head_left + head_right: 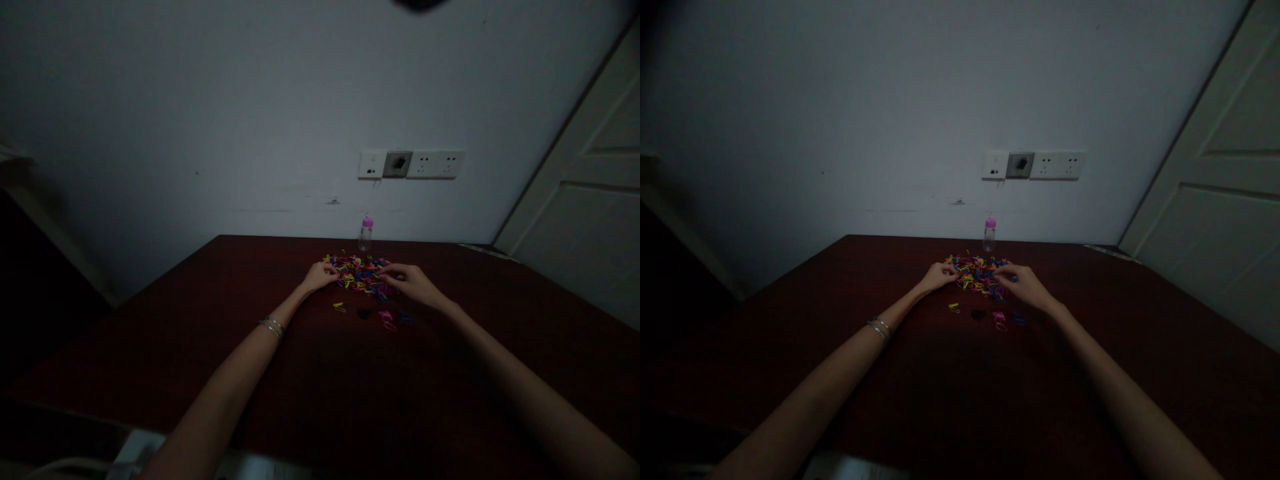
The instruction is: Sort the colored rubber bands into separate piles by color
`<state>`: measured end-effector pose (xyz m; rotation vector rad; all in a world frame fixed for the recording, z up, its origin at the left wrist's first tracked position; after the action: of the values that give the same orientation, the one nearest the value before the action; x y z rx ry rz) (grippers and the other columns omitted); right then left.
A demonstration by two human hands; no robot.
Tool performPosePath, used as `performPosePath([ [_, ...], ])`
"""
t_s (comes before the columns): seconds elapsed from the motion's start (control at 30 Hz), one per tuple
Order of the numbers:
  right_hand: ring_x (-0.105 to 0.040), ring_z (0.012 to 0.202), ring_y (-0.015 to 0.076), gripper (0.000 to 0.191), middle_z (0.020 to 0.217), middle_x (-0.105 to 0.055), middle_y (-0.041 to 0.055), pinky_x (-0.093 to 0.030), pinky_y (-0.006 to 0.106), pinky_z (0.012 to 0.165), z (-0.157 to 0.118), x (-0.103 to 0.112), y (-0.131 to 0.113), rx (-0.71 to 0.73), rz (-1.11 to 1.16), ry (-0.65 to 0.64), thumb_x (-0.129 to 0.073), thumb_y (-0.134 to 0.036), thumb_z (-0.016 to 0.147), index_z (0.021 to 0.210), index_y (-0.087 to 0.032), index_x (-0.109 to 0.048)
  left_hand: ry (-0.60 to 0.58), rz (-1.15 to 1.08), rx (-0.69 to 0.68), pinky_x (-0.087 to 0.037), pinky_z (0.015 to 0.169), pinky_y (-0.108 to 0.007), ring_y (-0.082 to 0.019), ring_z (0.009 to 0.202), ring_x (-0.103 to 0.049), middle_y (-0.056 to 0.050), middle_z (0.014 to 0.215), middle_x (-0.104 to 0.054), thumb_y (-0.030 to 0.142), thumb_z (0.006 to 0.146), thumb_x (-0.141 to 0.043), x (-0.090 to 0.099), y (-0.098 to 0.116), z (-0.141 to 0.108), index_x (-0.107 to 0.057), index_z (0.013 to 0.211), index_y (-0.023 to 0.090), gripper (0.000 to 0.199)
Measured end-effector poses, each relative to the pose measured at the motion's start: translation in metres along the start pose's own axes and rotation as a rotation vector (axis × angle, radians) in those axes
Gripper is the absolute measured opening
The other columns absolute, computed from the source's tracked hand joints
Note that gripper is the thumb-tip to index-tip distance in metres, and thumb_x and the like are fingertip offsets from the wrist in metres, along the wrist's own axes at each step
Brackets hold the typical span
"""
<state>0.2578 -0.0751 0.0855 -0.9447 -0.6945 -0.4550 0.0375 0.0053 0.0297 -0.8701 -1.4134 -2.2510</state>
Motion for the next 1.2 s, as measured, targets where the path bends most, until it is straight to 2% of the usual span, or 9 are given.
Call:
performPosePath([
  [0.23, -0.062, 0.080, 0.0217, 0.031, 0.088, -0.069, 0.0066, -0.048, 0.032, 0.073, -0.019, 0.013, 0.044, -0.162, 0.000, 0.088, -0.051, -0.040, 0.078, 0.088, -0.017, -0.068, -0.057, 0.052, -0.031, -0.029, 0.052, -0.021, -0.009, 0.053, -0.043, 0.002, 0.055, -0.053, 0.033, 0.065, -0.064, -0.003, 0.003, -0.002, -0.072, 0.071, 0.014, 0.022],
  [0.37, -0.062, 0.075, 0.0205, 0.034, 0.084, -0.069, 0.0067, -0.048, 0.029, 0.067, -0.024, 0.014, 0.059, -0.203, 0.028, 0.088, -0.051, -0.043, 0.078, 0.090, -0.016, -0.068, -0.061, 0.070, -0.033, -0.028, 0.051, -0.022, -0.009, 0.050, -0.042, 0.002, 0.052, -0.051, 0.035, 0.064, -0.067, -0.004, 0.002, -0.002, -0.072, 0.073, 0.014, 0.024],
  [0.47, -0.062, 0.076, 0.0205, 0.034, 0.085, -0.069, 0.0074, -0.048, 0.028, 0.065, -0.025, 0.015, 0.067, -0.211, 0.023, 0.093, -0.051, -0.043, 0.078, 0.090, -0.016, -0.067, -0.062, 0.065, -0.032, -0.029, 0.053, -0.022, -0.010, 0.052, -0.044, 0.000, 0.055, -0.055, 0.037, 0.065, -0.066, -0.005, 0.000, -0.001, -0.073, 0.074, 0.014, 0.025],
  [0.63, -0.063, 0.079, 0.0213, 0.031, 0.087, -0.069, 0.0069, -0.048, 0.030, 0.070, -0.029, 0.019, 0.071, -0.201, -0.022, 0.118, -0.051, -0.041, 0.078, 0.090, -0.017, -0.067, -0.080, 0.023, -0.039, -0.034, 0.058, -0.022, -0.013, 0.062, -0.052, -0.004, 0.069, -0.066, 0.036, 0.068, -0.064, -0.004, -0.003, 0.001, -0.073, 0.076, 0.014, 0.025],
  [0.77, -0.063, 0.082, 0.0224, 0.030, 0.089, -0.069, 0.0074, -0.048, 0.031, 0.074, -0.031, 0.022, 0.069, -0.200, -0.037, 0.130, -0.051, -0.040, 0.078, 0.088, -0.016, -0.067, -0.083, -0.041, -0.033, -0.037, 0.062, -0.023, -0.015, 0.067, -0.056, -0.005, 0.074, -0.068, 0.036, 0.070, -0.063, -0.004, -0.006, 0.002, -0.073, 0.079, 0.014, 0.026],
  [0.87, -0.063, 0.080, 0.0223, 0.032, 0.087, -0.069, 0.0078, -0.048, 0.030, 0.071, -0.031, 0.023, 0.070, -0.207, -0.035, 0.138, -0.051, -0.041, 0.077, 0.089, -0.015, -0.067, -0.068, -0.087, -0.023, -0.037, 0.062, -0.022, -0.015, 0.069, -0.056, -0.005, 0.075, -0.069, 0.036, 0.070, -0.061, -0.004, -0.009, 0.003, -0.073, 0.081, 0.014, 0.027],
  [1.03, -0.063, 0.073, 0.0204, 0.036, 0.081, -0.070, 0.0075, -0.048, 0.028, 0.064, -0.032, 0.023, 0.073, -0.217, -0.027, 0.133, -0.050, -0.043, 0.077, 0.091, -0.014, -0.067, -0.047, -0.106, -0.030, -0.035, 0.057, -0.021, -0.012, 0.061, -0.050, -0.002, 0.067, -0.065, 0.041, 0.072, -0.058, -0.001, -0.011, 0.003, -0.073, 0.083, 0.012, 0.034],
  [1.2, -0.063, 0.082, 0.0215, 0.032, 0.089, -0.070, 0.0071, -0.047, 0.030, 0.074, -0.031, 0.026, 0.068, -0.191, -0.050, 0.163, -0.051, -0.040, 0.076, 0.088, -0.015, -0.068, -0.056, -0.125, -0.010, -0.028, 0.051, -0.019, -0.008, 0.050, -0.038, 0.003, 0.051, -0.051, 0.046, 0.072, -0.056, 0.000, -0.009, 0.001, -0.072, 0.081, 0.010, 0.040],
])
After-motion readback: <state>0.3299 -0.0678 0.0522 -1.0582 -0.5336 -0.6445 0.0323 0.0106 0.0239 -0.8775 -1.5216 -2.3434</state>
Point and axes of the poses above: each hand's wrist, its own z-axis towards the middle knuckle, its own x-axis out of the back of the hand, y = z × x, the point moved 6 cm from there along z, towards the middle knuckle
